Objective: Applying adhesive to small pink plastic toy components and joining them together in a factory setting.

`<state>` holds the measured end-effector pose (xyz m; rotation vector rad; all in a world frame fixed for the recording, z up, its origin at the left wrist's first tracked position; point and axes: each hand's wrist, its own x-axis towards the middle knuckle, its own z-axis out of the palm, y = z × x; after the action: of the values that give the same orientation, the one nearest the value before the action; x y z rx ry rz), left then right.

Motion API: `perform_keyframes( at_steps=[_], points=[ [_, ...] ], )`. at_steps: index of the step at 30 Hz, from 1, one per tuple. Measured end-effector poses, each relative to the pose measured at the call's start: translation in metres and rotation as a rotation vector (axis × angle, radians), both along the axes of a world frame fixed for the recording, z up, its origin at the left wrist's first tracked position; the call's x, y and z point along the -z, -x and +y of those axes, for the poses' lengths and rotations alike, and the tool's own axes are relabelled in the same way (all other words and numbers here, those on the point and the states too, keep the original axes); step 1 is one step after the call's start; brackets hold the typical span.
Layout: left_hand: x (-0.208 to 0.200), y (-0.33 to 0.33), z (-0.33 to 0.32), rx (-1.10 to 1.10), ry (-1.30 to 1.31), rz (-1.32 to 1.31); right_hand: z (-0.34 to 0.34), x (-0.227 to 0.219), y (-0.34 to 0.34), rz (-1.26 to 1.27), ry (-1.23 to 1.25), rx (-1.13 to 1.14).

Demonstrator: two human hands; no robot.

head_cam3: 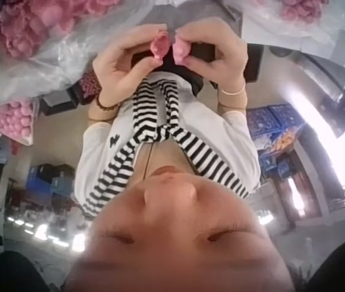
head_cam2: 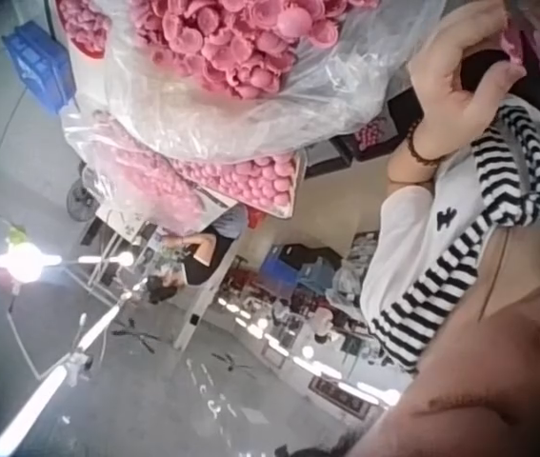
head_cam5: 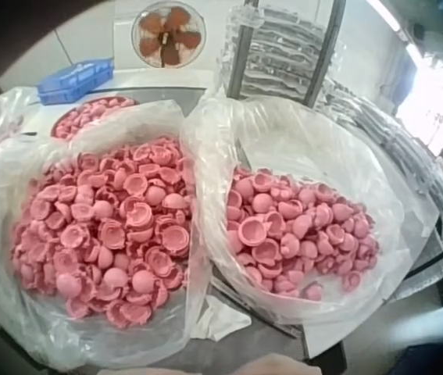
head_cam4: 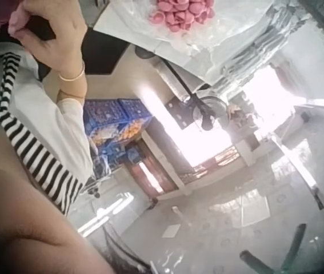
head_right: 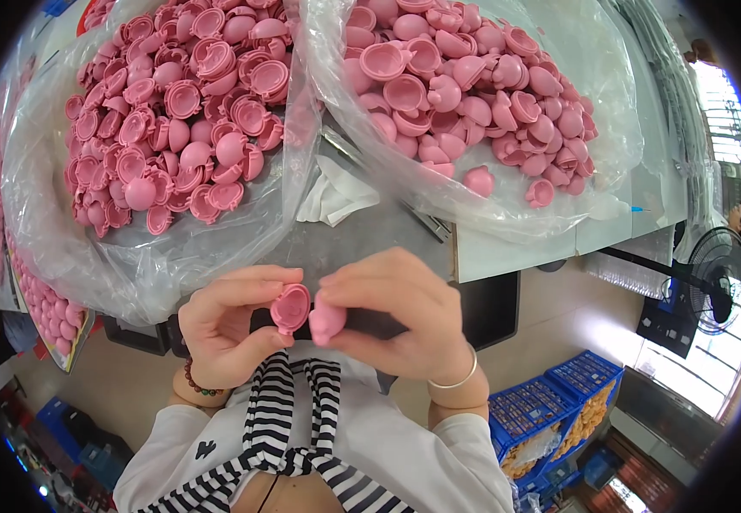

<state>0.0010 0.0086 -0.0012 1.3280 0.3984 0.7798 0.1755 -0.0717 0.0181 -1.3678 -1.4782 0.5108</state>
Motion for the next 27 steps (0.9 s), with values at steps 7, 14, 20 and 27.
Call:
perform_keyframes(
  at_steps=[7, 14, 20, 27],
  points=[
    [-0.003, -0.005, 0.001, -0.009, -0.274, 0.101, -0.001, 0.017, 0.006, 0.082, -0.080, -0.018],
    [-0.002, -0.008, 0.001, 0.012, -0.256, 0.109, -0.007, 0.018, 0.006, 0.042, -0.081, 0.017],
    [0.005, -0.010, 0.004, 0.066, -0.199, 0.036, -0.012, 0.017, 0.025, 0.038, -0.121, 0.063],
    [0.009, -0.008, 0.008, 0.084, -0.244, -0.024, -0.013, 0.019, 0.031, -0.028, -0.212, 0.033]
  ],
)
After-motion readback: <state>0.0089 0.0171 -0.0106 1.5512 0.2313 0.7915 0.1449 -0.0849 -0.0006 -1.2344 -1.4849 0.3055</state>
